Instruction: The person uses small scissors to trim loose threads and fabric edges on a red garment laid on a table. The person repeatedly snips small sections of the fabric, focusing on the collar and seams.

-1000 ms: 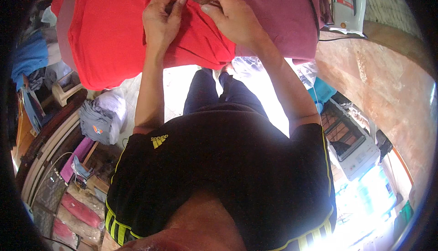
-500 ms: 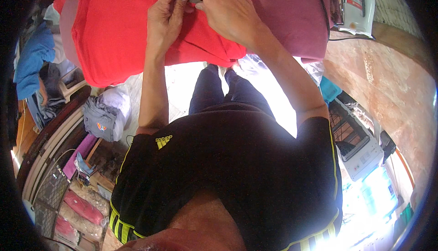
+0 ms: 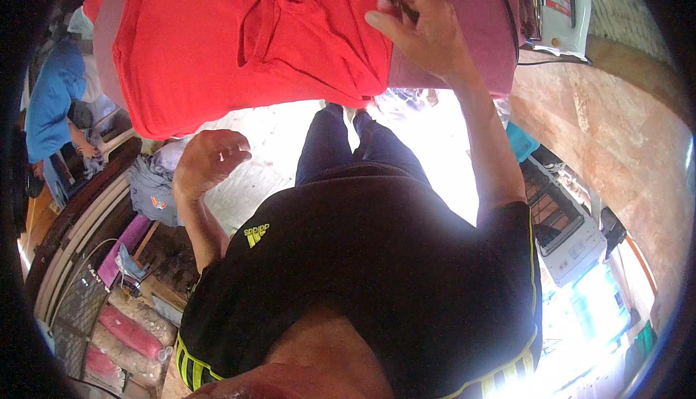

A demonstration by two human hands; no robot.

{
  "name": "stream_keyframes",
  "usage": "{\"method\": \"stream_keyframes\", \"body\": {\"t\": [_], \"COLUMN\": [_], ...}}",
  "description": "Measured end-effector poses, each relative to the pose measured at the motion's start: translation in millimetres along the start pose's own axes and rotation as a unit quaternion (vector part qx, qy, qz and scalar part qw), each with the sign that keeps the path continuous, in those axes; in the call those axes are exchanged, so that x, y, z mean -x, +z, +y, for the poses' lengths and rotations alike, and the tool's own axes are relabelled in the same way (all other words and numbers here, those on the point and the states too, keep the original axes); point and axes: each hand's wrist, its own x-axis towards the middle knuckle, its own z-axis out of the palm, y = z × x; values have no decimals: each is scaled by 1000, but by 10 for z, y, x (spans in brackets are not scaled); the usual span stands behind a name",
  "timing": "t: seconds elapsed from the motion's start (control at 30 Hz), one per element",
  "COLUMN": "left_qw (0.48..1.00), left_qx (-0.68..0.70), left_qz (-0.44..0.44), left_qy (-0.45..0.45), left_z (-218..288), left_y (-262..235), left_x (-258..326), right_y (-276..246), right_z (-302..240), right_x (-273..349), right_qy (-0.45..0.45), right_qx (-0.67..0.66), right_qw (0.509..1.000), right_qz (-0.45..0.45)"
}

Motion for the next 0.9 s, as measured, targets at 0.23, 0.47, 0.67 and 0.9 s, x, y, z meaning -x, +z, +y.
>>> {"method": "stream_keyframes", "body": {"t": [0.23,0.47,0.67,0.9], "left_qw": [852,880,882,871], "left_qx": [88,28,35,102], "left_qz": [387,393,401,413], "left_qy": [341,265,245,245], "left_z": [716,735,741,725], "left_y": [-189,-97,-103,-81], "left_x": [-1015,-1558,-1601,-1597], "right_y": [166,146,69,31], "right_z": [-401,-166,-187,-40], "right_x": [-563,-815,-934,-735], "right_qy": [-155,-208,-204,-205], "right_qx": [96,145,169,145], "right_qw": [983,964,951,953], "right_qz": [17,-84,-159,-169]}}
